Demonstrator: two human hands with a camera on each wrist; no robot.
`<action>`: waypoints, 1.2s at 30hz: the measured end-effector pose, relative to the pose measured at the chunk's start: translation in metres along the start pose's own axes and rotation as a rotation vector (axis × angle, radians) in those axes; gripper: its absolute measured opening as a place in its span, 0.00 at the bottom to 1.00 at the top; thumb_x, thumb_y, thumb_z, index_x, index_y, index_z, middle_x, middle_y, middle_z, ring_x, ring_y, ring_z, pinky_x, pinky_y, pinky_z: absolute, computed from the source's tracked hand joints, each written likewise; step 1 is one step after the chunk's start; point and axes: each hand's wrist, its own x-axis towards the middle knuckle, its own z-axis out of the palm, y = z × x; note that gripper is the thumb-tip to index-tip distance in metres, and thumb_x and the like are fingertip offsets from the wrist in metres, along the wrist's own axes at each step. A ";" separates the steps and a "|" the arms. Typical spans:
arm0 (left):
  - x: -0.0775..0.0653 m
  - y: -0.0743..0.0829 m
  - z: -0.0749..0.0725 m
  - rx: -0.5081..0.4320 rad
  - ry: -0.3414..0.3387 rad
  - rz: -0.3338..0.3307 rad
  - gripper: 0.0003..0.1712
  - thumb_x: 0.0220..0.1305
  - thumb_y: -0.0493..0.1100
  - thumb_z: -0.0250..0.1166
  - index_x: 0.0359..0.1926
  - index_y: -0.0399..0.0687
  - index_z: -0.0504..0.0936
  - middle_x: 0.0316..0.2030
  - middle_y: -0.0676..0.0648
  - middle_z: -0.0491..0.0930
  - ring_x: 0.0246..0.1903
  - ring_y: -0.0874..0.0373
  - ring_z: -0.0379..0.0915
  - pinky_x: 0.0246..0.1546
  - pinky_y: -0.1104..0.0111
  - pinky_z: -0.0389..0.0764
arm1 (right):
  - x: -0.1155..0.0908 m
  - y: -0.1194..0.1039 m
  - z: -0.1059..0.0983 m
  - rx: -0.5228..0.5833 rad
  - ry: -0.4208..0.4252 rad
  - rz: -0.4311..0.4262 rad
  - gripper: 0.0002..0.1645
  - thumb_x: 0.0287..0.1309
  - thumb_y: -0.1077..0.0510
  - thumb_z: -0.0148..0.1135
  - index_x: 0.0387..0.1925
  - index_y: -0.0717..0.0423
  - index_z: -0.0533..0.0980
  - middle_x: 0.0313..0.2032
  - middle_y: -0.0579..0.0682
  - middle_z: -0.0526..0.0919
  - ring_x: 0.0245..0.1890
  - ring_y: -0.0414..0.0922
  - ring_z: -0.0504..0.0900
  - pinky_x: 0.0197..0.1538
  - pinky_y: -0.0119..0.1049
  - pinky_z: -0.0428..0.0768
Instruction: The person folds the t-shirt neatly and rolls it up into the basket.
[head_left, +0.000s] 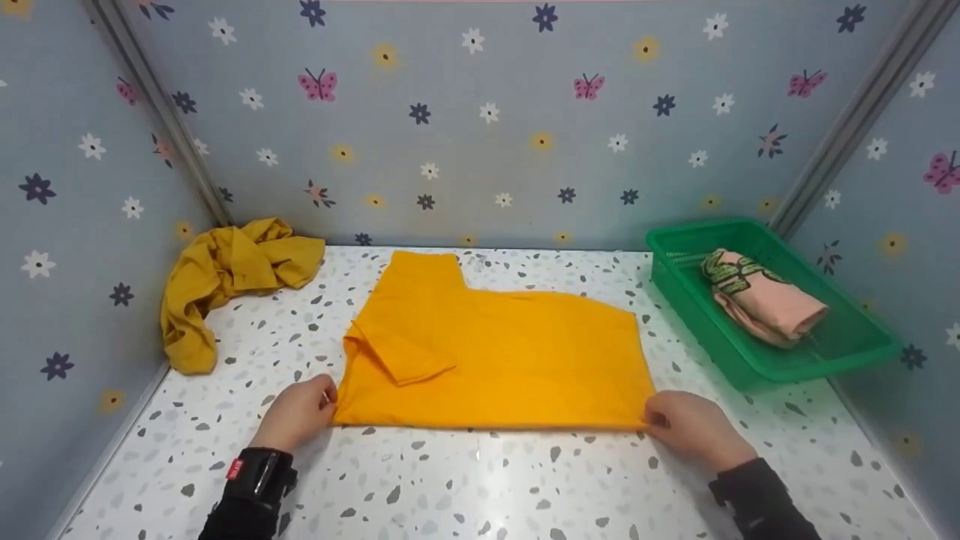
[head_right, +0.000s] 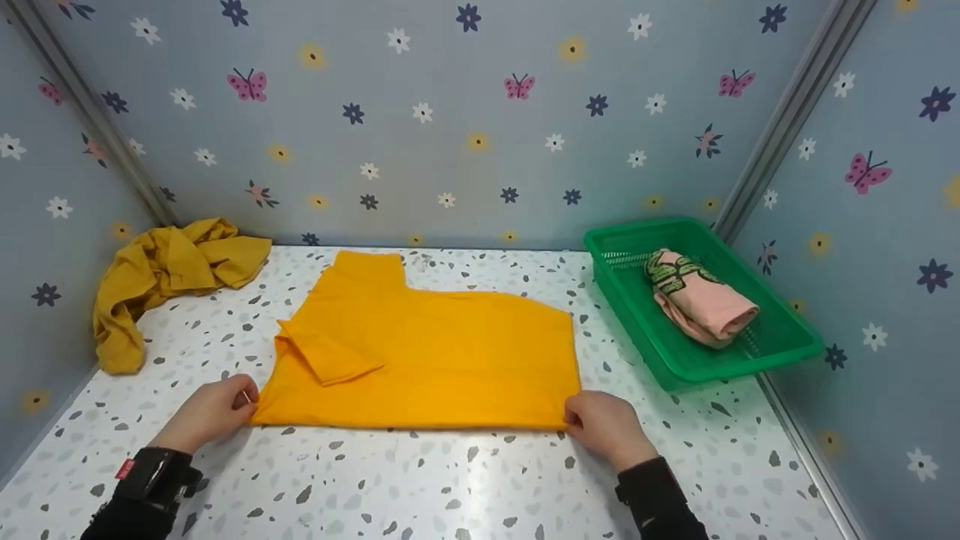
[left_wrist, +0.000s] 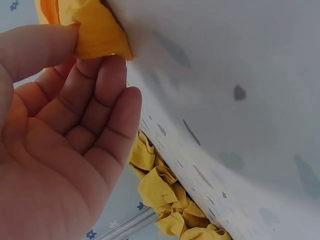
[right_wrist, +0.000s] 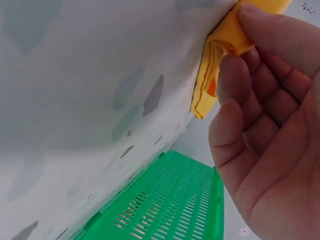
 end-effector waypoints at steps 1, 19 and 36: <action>-0.001 0.000 0.000 0.001 -0.001 0.002 0.05 0.53 0.35 0.61 0.31 0.45 0.73 0.20 0.51 0.69 0.21 0.56 0.64 0.24 0.64 0.65 | -0.001 0.000 0.000 -0.002 0.002 -0.010 0.11 0.48 0.49 0.68 0.20 0.40 0.72 0.18 0.34 0.67 0.20 0.36 0.65 0.26 0.32 0.66; -0.018 0.006 0.001 -0.006 -0.044 -0.011 0.06 0.53 0.35 0.62 0.33 0.45 0.73 0.20 0.52 0.69 0.21 0.57 0.63 0.24 0.65 0.66 | -0.020 -0.003 -0.001 -0.009 -0.011 -0.032 0.11 0.47 0.52 0.67 0.21 0.38 0.71 0.19 0.32 0.66 0.21 0.34 0.65 0.27 0.31 0.66; -0.018 0.010 0.000 -0.003 -0.144 -0.076 0.05 0.53 0.36 0.62 0.31 0.47 0.74 0.21 0.51 0.69 0.22 0.56 0.64 0.24 0.64 0.65 | -0.025 -0.004 -0.002 0.008 -0.072 0.011 0.11 0.46 0.54 0.67 0.21 0.39 0.72 0.19 0.33 0.67 0.20 0.35 0.65 0.26 0.31 0.65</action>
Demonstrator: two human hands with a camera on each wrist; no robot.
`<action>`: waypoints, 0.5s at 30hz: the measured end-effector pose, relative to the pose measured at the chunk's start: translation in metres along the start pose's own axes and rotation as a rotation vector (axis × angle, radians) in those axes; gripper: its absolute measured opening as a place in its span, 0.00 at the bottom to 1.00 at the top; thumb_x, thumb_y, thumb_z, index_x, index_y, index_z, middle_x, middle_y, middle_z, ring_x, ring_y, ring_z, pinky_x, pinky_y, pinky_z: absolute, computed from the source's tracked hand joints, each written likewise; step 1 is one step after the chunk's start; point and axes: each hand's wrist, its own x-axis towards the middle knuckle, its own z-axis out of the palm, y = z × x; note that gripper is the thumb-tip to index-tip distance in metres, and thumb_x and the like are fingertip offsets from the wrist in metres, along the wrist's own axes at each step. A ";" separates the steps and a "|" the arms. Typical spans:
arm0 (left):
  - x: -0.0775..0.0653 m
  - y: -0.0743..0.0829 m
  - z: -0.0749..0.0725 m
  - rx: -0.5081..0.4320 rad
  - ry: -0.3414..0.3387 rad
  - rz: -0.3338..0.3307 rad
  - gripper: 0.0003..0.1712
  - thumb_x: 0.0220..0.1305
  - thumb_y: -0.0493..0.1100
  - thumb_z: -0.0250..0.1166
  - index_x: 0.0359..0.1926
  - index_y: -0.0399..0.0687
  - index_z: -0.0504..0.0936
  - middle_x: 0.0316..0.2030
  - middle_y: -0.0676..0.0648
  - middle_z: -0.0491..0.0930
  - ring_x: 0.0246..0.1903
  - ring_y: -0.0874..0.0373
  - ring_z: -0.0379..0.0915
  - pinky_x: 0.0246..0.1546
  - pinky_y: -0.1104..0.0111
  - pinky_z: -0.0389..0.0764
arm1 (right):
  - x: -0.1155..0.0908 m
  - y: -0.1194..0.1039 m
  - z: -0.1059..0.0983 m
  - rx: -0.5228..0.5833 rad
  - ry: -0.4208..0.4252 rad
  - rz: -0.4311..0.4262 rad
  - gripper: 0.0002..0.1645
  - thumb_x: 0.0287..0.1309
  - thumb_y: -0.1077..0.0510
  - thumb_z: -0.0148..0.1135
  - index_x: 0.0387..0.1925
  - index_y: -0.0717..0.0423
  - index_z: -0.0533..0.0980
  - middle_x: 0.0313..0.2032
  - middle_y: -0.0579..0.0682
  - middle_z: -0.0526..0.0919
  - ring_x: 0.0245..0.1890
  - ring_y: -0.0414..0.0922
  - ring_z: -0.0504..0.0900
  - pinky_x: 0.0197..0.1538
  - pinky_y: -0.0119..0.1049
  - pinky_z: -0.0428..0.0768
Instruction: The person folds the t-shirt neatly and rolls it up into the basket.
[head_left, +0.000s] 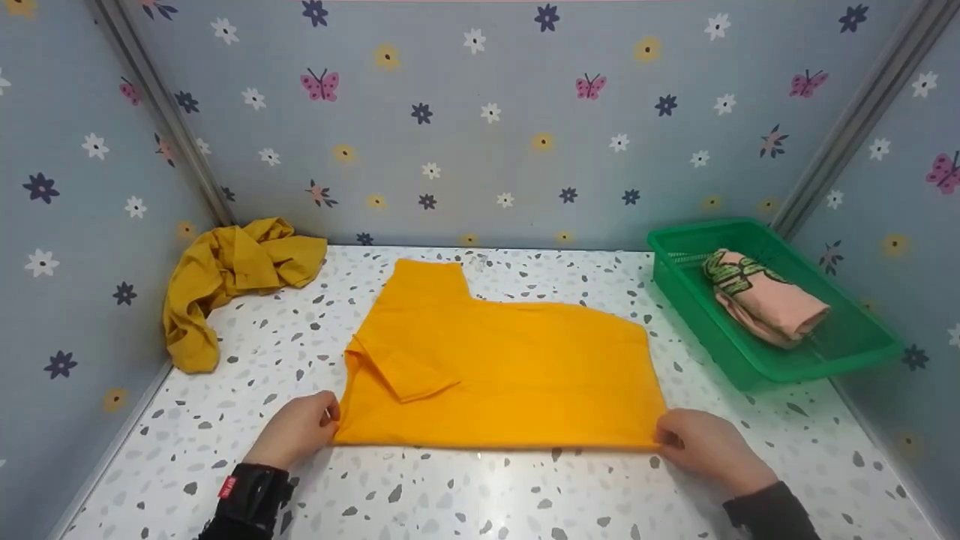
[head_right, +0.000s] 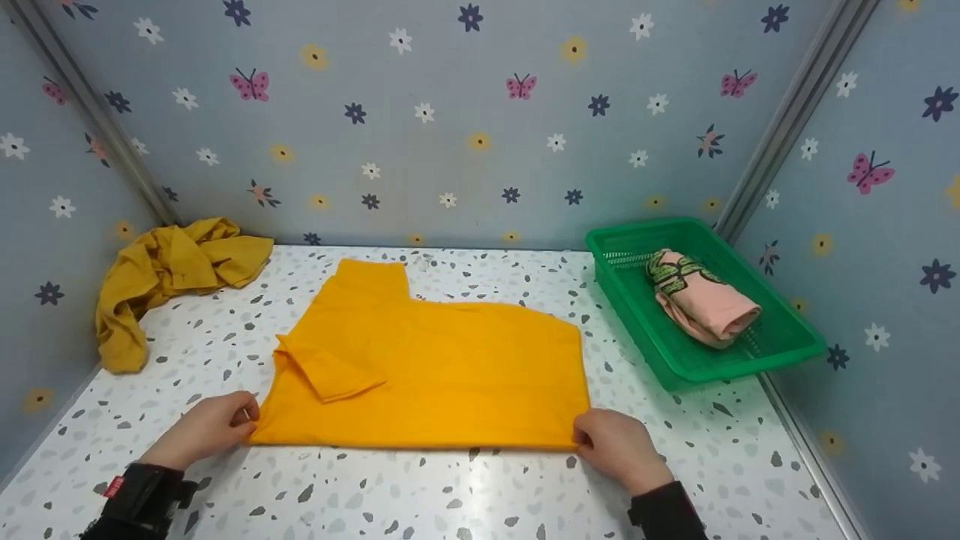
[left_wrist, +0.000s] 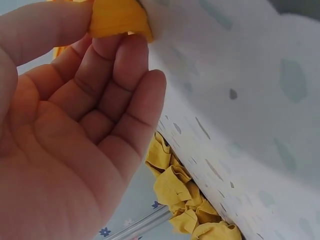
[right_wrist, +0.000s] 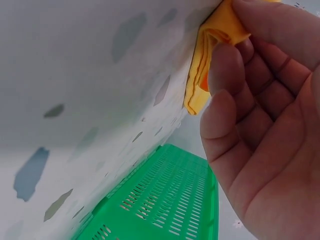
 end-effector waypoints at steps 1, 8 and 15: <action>0.000 0.000 0.000 -0.001 -0.008 -0.005 0.05 0.53 0.36 0.62 0.31 0.47 0.74 0.21 0.50 0.69 0.22 0.56 0.64 0.24 0.64 0.65 | 0.000 0.000 0.000 -0.001 -0.003 0.007 0.11 0.46 0.54 0.67 0.21 0.39 0.72 0.19 0.33 0.67 0.20 0.34 0.65 0.26 0.31 0.65; -0.001 0.002 0.000 0.006 -0.035 -0.021 0.05 0.53 0.36 0.62 0.31 0.46 0.74 0.22 0.50 0.70 0.23 0.56 0.65 0.26 0.64 0.66 | -0.003 -0.001 0.000 0.011 -0.002 0.001 0.10 0.47 0.51 0.68 0.22 0.39 0.72 0.19 0.33 0.67 0.20 0.34 0.65 0.26 0.31 0.65; -0.003 0.001 0.000 0.025 -0.044 -0.011 0.06 0.52 0.36 0.63 0.30 0.47 0.74 0.22 0.51 0.69 0.23 0.56 0.65 0.27 0.63 0.66 | -0.005 0.000 0.001 0.014 -0.001 -0.021 0.10 0.47 0.51 0.67 0.21 0.39 0.73 0.19 0.33 0.67 0.20 0.34 0.65 0.26 0.31 0.65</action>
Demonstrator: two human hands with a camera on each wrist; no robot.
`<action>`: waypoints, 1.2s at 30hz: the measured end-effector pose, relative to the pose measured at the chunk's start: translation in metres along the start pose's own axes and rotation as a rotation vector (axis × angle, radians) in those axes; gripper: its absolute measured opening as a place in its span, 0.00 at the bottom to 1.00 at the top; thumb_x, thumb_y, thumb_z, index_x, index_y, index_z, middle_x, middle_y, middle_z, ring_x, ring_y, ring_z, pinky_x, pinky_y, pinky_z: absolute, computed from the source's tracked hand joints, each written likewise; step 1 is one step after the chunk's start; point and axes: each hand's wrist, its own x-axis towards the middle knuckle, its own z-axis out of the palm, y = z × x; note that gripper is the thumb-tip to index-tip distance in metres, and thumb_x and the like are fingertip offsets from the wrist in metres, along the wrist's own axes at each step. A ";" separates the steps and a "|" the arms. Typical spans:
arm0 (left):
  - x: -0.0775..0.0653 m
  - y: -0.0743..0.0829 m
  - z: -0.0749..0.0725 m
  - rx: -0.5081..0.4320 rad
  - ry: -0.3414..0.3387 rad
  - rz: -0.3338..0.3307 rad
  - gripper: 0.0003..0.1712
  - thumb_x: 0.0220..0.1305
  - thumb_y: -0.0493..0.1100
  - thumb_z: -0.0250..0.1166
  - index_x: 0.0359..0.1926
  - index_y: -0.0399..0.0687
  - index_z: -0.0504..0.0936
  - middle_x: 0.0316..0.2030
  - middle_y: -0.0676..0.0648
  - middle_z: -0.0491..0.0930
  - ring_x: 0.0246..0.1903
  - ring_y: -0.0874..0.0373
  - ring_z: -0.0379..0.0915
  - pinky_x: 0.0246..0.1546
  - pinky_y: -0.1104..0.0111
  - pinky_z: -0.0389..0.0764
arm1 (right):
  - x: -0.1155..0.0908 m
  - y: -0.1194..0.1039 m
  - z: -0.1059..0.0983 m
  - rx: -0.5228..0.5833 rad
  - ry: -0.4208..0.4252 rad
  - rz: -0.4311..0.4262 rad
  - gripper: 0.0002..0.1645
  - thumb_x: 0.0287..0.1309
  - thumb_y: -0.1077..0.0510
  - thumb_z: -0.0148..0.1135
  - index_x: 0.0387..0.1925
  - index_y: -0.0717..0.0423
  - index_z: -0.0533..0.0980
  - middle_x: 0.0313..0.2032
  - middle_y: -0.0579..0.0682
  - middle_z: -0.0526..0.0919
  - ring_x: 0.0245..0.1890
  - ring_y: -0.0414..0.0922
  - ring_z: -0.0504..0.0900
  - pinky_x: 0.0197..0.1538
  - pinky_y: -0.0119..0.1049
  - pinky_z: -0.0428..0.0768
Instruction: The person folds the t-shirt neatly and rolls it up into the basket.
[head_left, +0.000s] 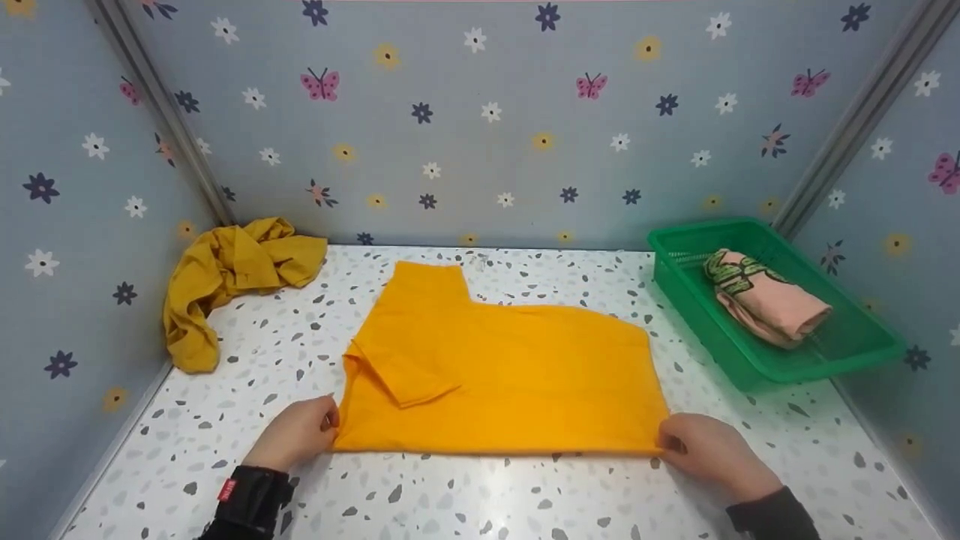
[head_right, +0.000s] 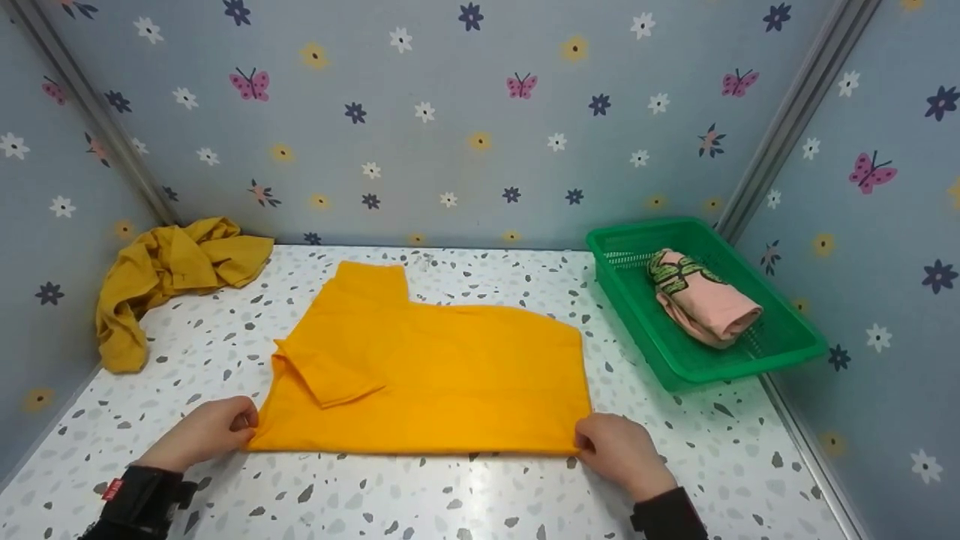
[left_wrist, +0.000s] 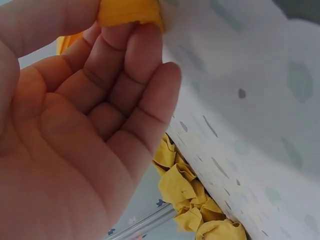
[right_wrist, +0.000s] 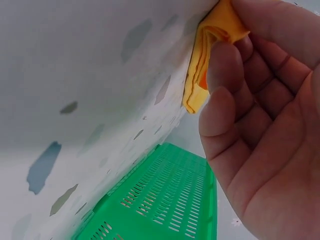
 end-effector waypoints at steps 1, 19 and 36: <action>0.000 0.001 0.000 0.010 0.006 0.007 0.06 0.51 0.36 0.63 0.29 0.47 0.73 0.21 0.51 0.69 0.23 0.56 0.64 0.27 0.63 0.66 | 0.000 0.000 0.000 0.001 -0.001 -0.001 0.10 0.47 0.51 0.67 0.21 0.39 0.73 0.19 0.33 0.67 0.20 0.34 0.65 0.26 0.31 0.65; 0.028 0.059 0.011 0.235 0.362 0.340 0.04 0.48 0.36 0.66 0.24 0.48 0.78 0.22 0.52 0.72 0.26 0.53 0.69 0.34 0.60 0.71 | -0.004 0.001 0.002 -0.011 0.077 -0.065 0.08 0.45 0.52 0.69 0.23 0.41 0.75 0.22 0.31 0.68 0.22 0.33 0.66 0.28 0.33 0.68; 0.049 0.069 0.038 0.327 0.362 0.467 0.09 0.41 0.32 0.62 0.17 0.49 0.71 0.22 0.51 0.70 0.26 0.51 0.69 0.32 0.59 0.71 | -0.005 0.001 0.004 0.007 0.085 -0.039 0.08 0.46 0.53 0.68 0.23 0.41 0.75 0.22 0.31 0.69 0.23 0.33 0.67 0.29 0.34 0.69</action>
